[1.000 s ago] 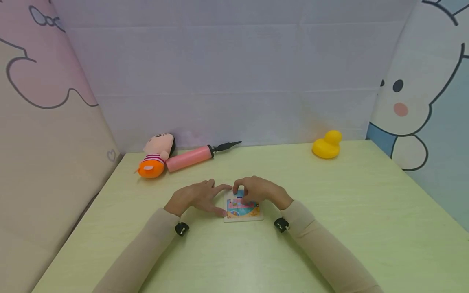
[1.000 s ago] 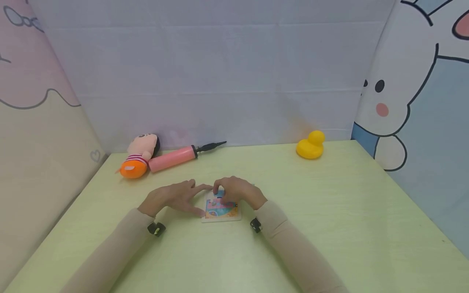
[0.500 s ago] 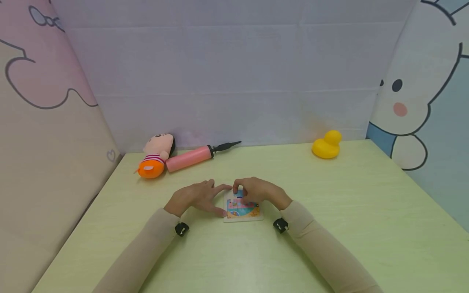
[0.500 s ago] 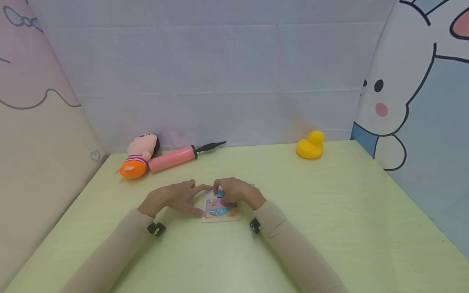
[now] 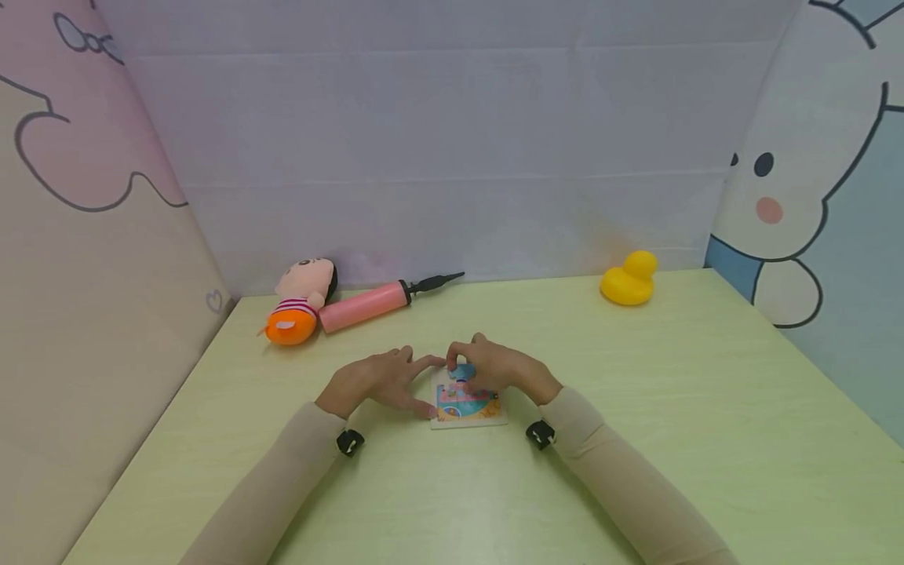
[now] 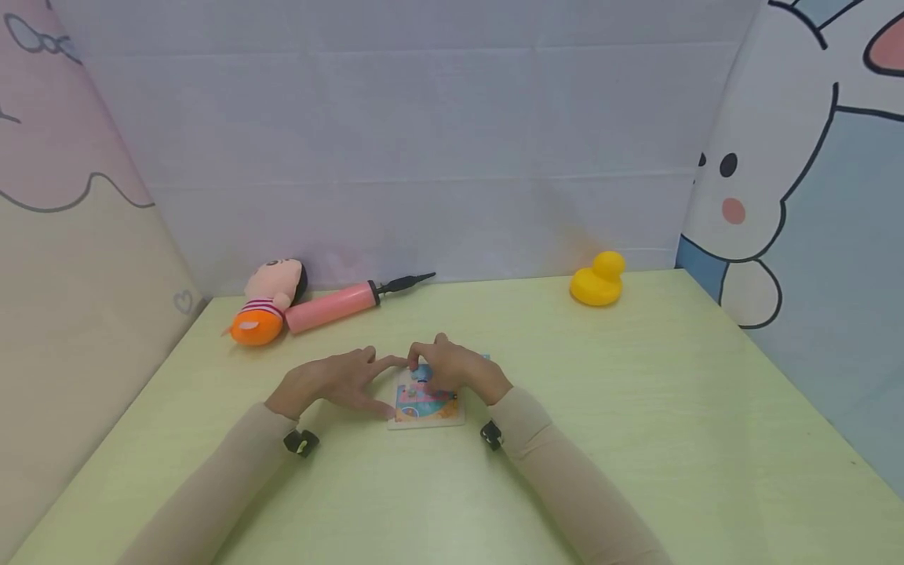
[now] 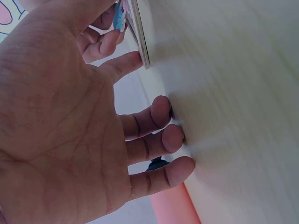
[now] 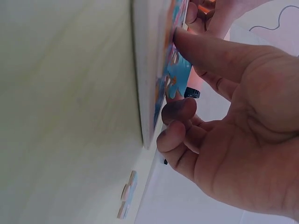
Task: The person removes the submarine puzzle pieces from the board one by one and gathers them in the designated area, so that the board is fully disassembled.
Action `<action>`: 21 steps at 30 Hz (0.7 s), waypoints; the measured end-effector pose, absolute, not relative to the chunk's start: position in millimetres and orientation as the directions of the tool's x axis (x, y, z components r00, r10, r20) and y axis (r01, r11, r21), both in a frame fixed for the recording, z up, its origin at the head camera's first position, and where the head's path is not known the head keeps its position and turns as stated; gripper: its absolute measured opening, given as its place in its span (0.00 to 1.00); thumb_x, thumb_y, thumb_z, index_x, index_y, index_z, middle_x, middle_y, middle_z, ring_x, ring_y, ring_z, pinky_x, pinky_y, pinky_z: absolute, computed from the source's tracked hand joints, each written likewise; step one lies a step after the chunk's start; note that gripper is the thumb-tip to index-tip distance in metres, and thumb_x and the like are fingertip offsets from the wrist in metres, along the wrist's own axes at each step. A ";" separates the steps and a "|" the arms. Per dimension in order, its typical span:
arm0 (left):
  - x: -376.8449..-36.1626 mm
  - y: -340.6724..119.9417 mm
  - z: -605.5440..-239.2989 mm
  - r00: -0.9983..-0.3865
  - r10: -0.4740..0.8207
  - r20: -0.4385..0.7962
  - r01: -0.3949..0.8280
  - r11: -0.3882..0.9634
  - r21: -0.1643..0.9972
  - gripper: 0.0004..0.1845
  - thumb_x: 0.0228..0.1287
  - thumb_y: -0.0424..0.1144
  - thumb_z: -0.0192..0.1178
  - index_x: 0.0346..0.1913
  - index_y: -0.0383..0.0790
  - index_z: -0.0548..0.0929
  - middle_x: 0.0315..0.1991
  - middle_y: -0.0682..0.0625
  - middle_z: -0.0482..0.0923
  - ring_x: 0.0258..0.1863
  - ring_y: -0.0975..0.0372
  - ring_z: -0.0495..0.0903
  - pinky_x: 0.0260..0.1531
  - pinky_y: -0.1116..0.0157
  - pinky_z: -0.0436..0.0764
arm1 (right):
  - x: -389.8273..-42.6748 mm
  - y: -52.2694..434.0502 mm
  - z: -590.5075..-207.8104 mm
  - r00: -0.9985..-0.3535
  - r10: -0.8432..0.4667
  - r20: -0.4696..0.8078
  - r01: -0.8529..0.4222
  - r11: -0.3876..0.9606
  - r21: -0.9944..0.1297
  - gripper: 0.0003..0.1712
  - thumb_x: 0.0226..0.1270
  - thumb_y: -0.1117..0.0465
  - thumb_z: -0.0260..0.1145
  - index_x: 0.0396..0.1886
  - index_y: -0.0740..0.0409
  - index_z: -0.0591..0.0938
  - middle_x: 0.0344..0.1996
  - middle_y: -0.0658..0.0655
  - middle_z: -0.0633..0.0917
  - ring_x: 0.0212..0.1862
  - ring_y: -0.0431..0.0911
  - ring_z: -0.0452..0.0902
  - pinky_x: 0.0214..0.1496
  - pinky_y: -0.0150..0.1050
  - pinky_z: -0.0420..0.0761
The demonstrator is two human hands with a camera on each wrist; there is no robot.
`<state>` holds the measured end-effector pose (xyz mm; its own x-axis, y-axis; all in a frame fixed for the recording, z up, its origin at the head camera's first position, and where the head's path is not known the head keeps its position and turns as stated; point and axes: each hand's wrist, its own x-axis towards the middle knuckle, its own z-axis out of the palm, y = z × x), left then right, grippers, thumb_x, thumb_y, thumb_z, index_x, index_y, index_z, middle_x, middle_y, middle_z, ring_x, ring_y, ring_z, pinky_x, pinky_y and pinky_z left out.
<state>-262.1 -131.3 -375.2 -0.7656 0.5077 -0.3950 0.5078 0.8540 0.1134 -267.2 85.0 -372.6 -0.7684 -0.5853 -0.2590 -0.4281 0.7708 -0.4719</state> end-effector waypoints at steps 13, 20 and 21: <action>-262.3 -131.5 -375.8 -0.767 0.502 -0.398 0.504 0.857 0.109 0.46 0.56 0.73 0.61 0.76 0.66 0.58 0.58 0.39 0.69 0.53 0.51 0.73 0.51 0.44 0.76 | -272.5 92.3 -367.3 -0.756 -0.628 -0.185 -0.475 0.721 -0.505 0.16 0.70 0.73 0.60 0.49 0.48 0.79 0.41 0.56 0.80 0.39 0.48 0.73 0.37 0.38 0.74; -261.7 -131.1 -374.0 -0.769 0.489 -0.412 0.488 0.865 0.115 0.47 0.57 0.71 0.62 0.77 0.64 0.58 0.57 0.40 0.69 0.51 0.51 0.73 0.51 0.45 0.77 | -278.2 103.5 -359.3 -0.737 -0.651 -0.181 -0.502 0.706 -0.499 0.14 0.73 0.72 0.58 0.48 0.49 0.80 0.41 0.56 0.81 0.37 0.47 0.74 0.36 0.36 0.74; -261.7 -131.4 -374.4 -0.769 0.486 -0.416 0.487 0.866 0.111 0.47 0.57 0.72 0.61 0.77 0.65 0.57 0.57 0.40 0.69 0.52 0.51 0.73 0.51 0.45 0.77 | -278.8 105.3 -358.0 -0.734 -0.654 -0.183 -0.503 0.705 -0.501 0.14 0.73 0.71 0.58 0.48 0.49 0.80 0.42 0.56 0.82 0.38 0.47 0.74 0.36 0.37 0.74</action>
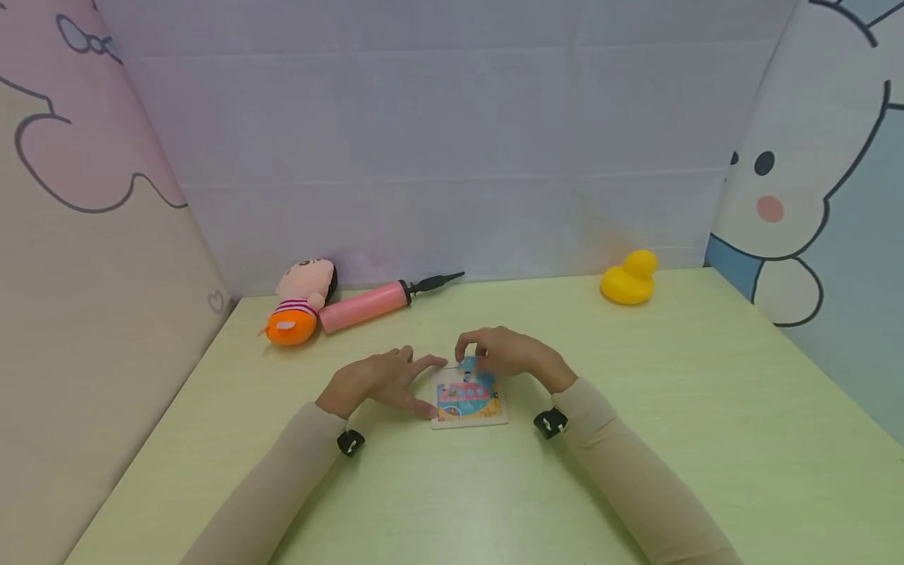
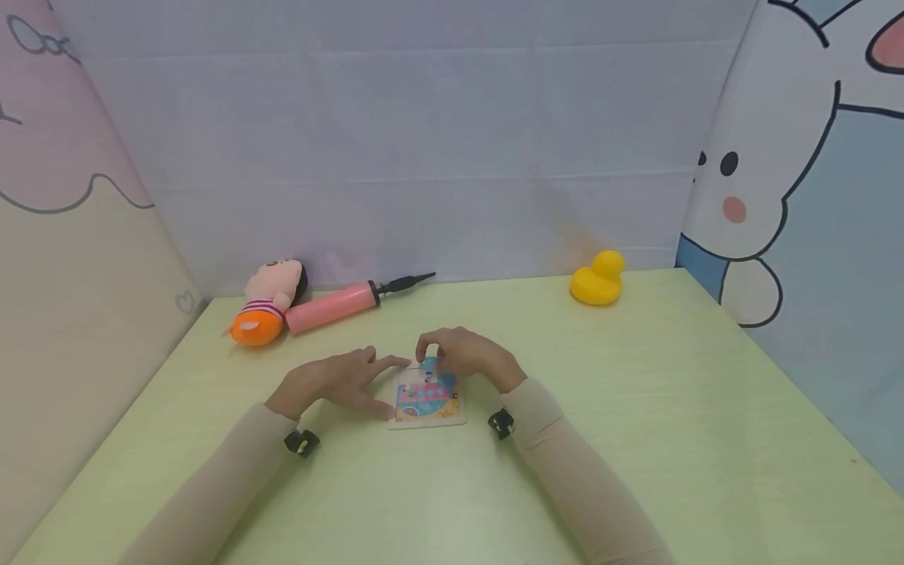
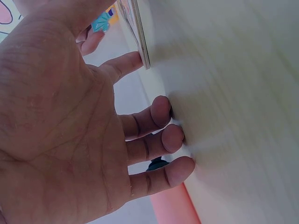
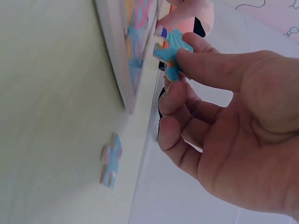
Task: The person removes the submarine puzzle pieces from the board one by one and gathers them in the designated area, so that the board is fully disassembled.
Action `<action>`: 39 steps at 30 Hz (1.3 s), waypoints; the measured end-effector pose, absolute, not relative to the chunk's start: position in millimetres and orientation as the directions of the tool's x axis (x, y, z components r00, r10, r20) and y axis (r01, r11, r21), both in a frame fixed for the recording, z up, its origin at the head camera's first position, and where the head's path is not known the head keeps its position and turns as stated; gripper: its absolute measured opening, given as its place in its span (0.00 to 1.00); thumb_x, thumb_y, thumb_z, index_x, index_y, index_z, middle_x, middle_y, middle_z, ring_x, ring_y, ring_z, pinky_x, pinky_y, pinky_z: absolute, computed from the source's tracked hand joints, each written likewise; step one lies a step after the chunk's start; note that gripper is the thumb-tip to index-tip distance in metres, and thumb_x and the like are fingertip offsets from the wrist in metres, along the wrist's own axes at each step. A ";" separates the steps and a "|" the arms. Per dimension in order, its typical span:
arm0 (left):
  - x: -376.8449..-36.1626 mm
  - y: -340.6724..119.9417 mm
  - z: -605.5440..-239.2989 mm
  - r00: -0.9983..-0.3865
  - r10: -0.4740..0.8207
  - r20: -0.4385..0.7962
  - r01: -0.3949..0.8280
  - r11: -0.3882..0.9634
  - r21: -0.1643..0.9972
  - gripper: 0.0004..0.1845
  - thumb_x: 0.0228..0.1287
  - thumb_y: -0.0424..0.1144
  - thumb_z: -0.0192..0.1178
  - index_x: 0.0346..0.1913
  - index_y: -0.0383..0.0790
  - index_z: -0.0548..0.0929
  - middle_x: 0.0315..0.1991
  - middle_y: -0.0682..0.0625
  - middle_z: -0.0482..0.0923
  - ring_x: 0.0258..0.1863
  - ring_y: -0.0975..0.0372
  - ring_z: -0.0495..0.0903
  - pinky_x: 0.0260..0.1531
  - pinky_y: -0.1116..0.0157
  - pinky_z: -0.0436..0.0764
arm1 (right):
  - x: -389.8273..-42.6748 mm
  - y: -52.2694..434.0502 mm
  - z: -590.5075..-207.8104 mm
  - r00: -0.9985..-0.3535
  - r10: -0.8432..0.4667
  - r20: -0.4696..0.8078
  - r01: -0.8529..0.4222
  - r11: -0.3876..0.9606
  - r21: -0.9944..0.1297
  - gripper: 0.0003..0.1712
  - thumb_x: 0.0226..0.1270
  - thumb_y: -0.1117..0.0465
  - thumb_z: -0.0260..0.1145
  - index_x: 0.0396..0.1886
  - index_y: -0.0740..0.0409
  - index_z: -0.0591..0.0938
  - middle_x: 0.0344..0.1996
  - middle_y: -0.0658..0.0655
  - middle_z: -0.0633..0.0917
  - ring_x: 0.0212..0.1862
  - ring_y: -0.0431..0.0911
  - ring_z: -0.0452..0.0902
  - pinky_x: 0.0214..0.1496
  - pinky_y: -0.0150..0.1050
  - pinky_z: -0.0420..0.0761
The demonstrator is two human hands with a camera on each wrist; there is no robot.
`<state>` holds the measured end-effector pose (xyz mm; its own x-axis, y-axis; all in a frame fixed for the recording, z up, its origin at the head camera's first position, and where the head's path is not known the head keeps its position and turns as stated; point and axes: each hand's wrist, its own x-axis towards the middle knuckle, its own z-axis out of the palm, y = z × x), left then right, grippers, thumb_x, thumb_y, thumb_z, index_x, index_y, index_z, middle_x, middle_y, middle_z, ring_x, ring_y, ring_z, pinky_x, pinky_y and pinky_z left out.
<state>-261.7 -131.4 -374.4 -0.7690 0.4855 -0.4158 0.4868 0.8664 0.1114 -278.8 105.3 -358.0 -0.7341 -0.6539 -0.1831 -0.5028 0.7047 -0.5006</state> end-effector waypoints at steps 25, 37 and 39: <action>-264.6 -131.0 -376.2 -0.770 0.498 -0.399 0.485 0.863 0.142 0.47 0.56 0.72 0.62 0.76 0.66 0.58 0.60 0.40 0.68 0.54 0.51 0.72 0.53 0.45 0.75 | -292.9 159.9 -339.3 -0.731 -0.638 -0.242 -0.448 0.716 -0.536 0.13 0.72 0.69 0.61 0.52 0.53 0.78 0.48 0.61 0.81 0.44 0.51 0.77 0.44 0.42 0.78; -263.2 -132.3 -377.1 -0.763 0.513 -0.392 0.495 0.855 0.157 0.47 0.56 0.71 0.63 0.77 0.63 0.58 0.59 0.39 0.68 0.53 0.51 0.71 0.52 0.46 0.76 | -297.8 179.9 -341.7 -0.736 -0.614 -0.285 -0.341 0.700 -0.628 0.10 0.71 0.71 0.58 0.48 0.57 0.77 0.38 0.59 0.80 0.35 0.54 0.72 0.36 0.38 0.70; -263.0 -132.6 -377.6 -0.762 0.516 -0.390 0.497 0.853 0.158 0.47 0.56 0.71 0.63 0.77 0.63 0.58 0.58 0.40 0.68 0.52 0.51 0.71 0.51 0.46 0.76 | -298.8 183.5 -342.7 -0.737 -0.610 -0.291 -0.332 0.702 -0.630 0.09 0.71 0.71 0.58 0.48 0.57 0.77 0.37 0.59 0.81 0.35 0.55 0.72 0.35 0.38 0.69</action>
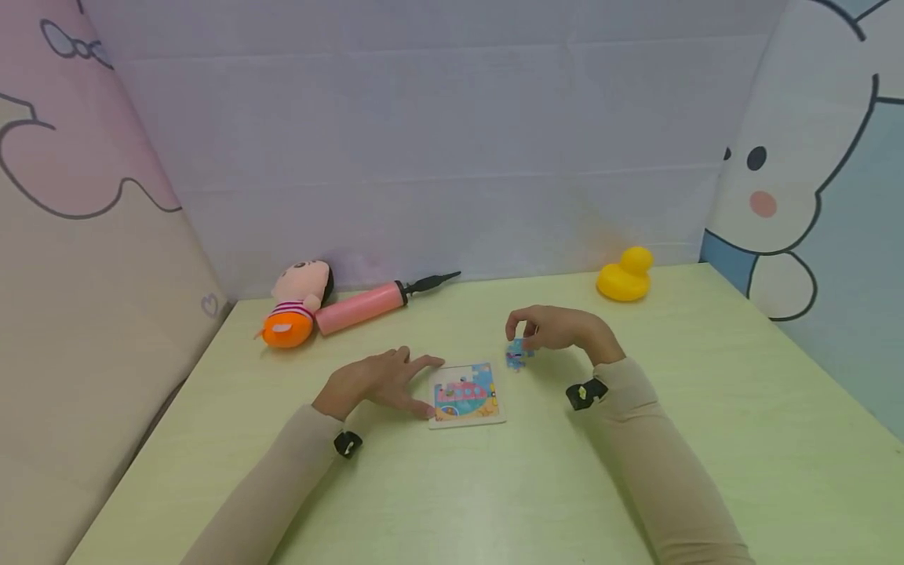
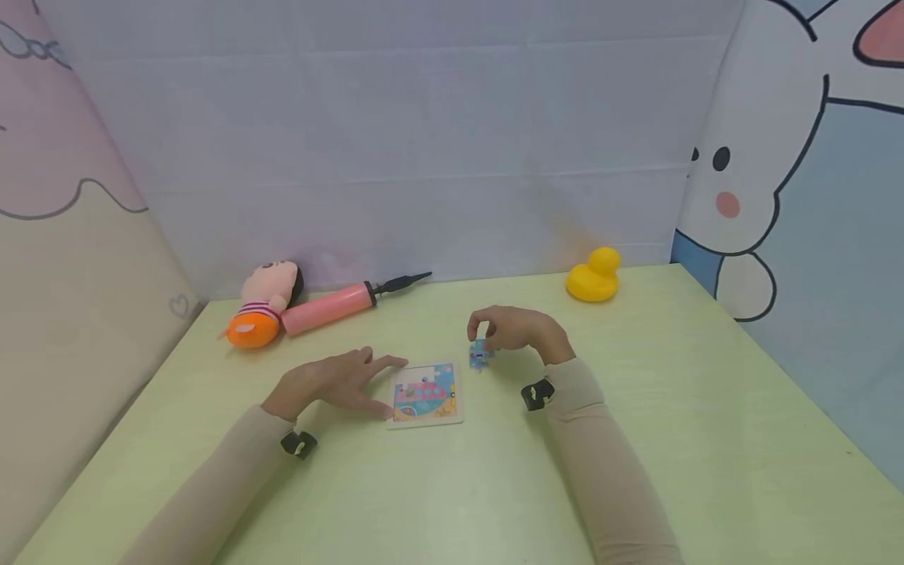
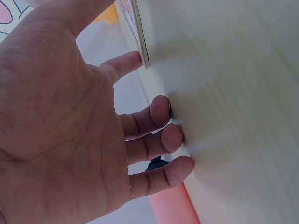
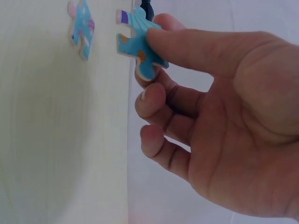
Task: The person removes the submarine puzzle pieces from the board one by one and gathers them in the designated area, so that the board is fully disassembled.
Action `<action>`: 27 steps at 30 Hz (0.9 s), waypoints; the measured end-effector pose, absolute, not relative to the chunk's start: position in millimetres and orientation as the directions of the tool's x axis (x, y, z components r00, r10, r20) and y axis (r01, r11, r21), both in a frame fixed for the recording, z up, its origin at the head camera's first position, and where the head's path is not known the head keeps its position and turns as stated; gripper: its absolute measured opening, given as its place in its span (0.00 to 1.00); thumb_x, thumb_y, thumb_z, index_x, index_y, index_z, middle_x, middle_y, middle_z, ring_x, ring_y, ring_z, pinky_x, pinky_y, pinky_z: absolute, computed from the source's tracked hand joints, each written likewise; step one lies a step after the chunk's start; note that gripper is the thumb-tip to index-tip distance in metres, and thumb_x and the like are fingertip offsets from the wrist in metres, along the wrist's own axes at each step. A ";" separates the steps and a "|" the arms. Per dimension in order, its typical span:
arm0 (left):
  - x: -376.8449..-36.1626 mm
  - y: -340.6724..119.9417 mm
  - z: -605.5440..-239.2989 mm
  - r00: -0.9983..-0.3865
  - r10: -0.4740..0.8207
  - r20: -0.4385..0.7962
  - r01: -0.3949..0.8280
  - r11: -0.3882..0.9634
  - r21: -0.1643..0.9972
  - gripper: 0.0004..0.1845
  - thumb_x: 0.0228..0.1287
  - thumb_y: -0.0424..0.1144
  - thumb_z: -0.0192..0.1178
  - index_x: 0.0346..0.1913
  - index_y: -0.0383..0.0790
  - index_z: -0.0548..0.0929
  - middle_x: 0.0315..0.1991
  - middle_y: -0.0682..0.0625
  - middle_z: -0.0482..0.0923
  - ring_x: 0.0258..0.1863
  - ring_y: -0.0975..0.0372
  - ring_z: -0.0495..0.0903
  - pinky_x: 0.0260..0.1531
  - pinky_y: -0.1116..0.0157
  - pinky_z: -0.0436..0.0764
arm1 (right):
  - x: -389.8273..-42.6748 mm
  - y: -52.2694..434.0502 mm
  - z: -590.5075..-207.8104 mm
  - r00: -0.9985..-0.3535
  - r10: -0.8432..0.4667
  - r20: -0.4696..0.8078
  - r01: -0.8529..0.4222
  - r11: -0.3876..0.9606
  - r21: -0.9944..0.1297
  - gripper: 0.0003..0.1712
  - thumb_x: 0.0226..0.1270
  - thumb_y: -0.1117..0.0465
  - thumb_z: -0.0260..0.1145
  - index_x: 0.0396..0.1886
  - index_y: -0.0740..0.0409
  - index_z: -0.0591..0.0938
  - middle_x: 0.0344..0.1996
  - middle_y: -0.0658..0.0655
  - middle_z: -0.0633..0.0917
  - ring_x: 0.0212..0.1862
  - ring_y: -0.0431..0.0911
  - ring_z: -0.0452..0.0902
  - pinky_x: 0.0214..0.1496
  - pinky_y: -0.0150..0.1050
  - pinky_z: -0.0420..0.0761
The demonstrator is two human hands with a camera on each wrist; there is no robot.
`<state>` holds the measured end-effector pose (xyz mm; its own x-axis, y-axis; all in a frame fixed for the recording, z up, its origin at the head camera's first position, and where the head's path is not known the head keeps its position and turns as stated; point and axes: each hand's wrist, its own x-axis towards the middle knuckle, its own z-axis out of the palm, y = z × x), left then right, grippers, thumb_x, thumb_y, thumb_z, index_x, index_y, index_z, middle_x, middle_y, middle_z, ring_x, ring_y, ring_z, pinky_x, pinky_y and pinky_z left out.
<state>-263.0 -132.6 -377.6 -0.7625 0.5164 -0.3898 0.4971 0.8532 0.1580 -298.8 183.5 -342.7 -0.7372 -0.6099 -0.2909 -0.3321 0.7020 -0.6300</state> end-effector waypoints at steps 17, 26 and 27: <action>-263.0 -133.9 -377.2 -0.756 0.526 -0.390 0.503 0.848 0.169 0.48 0.56 0.71 0.63 0.77 0.61 0.58 0.61 0.37 0.67 0.54 0.49 0.72 0.53 0.44 0.75 | -307.0 204.7 -351.0 -0.703 -0.625 -0.339 -0.339 0.714 -0.613 0.11 0.67 0.71 0.62 0.47 0.58 0.79 0.43 0.59 0.81 0.41 0.49 0.74 0.44 0.41 0.71; -262.5 -132.8 -376.8 -0.754 0.526 -0.394 0.503 0.848 0.168 0.48 0.56 0.71 0.63 0.77 0.61 0.58 0.61 0.38 0.67 0.54 0.49 0.72 0.53 0.45 0.75 | -308.7 212.8 -355.8 -0.715 -0.597 -0.364 -0.333 0.748 -0.574 0.09 0.67 0.70 0.65 0.45 0.58 0.80 0.48 0.60 0.80 0.47 0.52 0.75 0.50 0.44 0.72; -262.6 -132.6 -377.0 -0.755 0.525 -0.393 0.503 0.848 0.168 0.48 0.56 0.71 0.63 0.77 0.61 0.58 0.61 0.38 0.67 0.54 0.49 0.72 0.53 0.45 0.75 | -308.8 213.3 -356.4 -0.719 -0.591 -0.367 -0.328 0.753 -0.570 0.09 0.67 0.70 0.65 0.45 0.58 0.80 0.48 0.59 0.80 0.47 0.52 0.75 0.50 0.44 0.72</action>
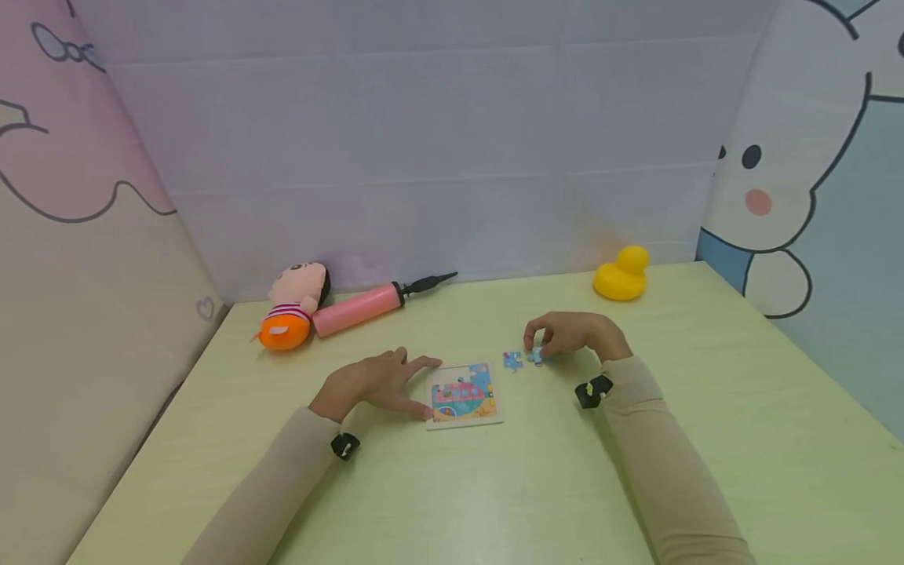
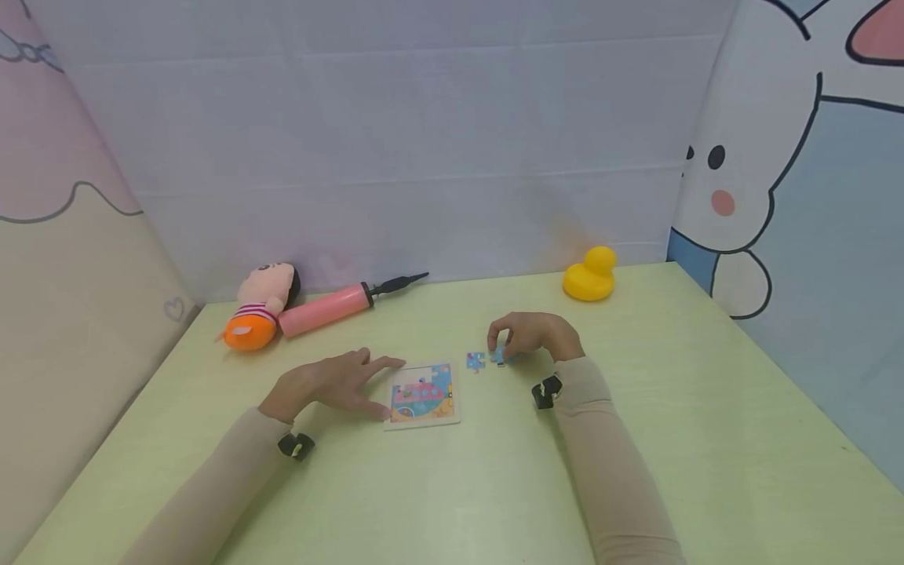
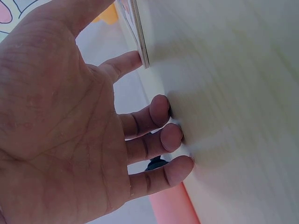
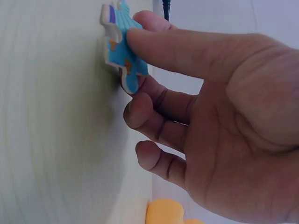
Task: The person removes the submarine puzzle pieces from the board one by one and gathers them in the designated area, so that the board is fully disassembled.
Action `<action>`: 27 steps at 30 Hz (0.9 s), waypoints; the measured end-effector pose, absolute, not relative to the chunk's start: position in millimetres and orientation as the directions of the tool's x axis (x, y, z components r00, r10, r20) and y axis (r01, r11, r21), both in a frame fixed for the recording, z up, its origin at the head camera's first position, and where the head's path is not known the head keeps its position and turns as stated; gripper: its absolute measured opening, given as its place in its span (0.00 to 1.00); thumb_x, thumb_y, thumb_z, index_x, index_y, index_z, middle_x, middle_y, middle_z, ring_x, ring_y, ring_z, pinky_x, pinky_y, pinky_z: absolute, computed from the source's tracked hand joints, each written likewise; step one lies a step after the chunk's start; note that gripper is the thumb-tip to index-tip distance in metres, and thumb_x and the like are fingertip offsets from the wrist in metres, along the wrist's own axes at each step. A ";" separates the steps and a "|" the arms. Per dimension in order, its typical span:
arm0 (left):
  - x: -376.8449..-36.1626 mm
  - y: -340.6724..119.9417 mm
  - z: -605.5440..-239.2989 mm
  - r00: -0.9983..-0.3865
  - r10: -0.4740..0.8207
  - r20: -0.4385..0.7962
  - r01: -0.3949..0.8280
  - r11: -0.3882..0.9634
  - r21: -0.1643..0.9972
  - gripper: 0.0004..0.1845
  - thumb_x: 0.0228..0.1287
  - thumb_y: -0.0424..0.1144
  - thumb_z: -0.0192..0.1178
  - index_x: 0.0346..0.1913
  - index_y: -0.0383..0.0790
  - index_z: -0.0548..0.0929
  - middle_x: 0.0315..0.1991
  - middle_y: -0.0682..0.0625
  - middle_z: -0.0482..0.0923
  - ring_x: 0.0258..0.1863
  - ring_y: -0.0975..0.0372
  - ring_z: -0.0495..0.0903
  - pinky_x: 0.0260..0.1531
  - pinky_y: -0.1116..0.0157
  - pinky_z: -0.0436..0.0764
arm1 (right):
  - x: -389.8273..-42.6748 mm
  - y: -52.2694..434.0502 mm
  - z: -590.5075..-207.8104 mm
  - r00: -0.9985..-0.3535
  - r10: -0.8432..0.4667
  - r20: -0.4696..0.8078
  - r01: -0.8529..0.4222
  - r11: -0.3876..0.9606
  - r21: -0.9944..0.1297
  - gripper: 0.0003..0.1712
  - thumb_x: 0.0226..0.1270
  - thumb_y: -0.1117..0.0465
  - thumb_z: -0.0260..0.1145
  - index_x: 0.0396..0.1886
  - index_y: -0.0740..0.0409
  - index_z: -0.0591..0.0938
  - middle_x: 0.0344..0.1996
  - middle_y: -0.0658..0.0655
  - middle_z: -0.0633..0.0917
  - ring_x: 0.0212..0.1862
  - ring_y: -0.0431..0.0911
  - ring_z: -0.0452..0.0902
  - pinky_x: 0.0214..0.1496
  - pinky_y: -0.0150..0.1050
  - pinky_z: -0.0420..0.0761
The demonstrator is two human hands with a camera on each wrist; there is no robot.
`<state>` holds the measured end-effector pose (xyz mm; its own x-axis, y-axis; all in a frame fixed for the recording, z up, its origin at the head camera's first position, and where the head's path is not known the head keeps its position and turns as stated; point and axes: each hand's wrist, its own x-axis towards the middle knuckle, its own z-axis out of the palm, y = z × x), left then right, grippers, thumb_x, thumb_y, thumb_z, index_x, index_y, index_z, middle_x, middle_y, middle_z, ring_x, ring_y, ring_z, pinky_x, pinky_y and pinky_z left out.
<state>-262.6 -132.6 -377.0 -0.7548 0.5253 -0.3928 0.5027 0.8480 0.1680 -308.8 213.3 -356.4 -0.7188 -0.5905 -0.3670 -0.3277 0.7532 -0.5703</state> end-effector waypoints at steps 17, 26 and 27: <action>-265.2 -135.1 -382.3 -0.756 0.533 -0.380 0.528 0.840 0.129 0.48 0.57 0.73 0.60 0.77 0.63 0.56 0.57 0.41 0.68 0.50 0.54 0.71 0.51 0.51 0.76 | -308.7 212.6 -360.0 -0.746 -0.545 -0.382 -0.273 0.774 -0.571 0.09 0.65 0.71 0.66 0.43 0.59 0.82 0.29 0.53 0.77 0.31 0.44 0.68 0.37 0.37 0.68; -264.5 -134.0 -378.8 -0.753 0.533 -0.385 0.518 0.842 0.152 0.48 0.57 0.72 0.61 0.77 0.62 0.57 0.58 0.40 0.68 0.51 0.52 0.71 0.52 0.48 0.76 | -309.0 212.0 -359.7 -0.739 -0.551 -0.388 -0.273 0.771 -0.575 0.09 0.67 0.71 0.65 0.44 0.59 0.82 0.29 0.54 0.78 0.30 0.44 0.67 0.37 0.37 0.68; -264.8 -134.0 -378.7 -0.754 0.530 -0.388 0.515 0.844 0.152 0.48 0.56 0.72 0.61 0.77 0.62 0.57 0.58 0.40 0.68 0.52 0.52 0.71 0.53 0.48 0.76 | -309.2 211.8 -359.1 -0.737 -0.554 -0.388 -0.274 0.769 -0.578 0.09 0.67 0.71 0.64 0.45 0.59 0.82 0.28 0.54 0.78 0.30 0.44 0.67 0.36 0.37 0.67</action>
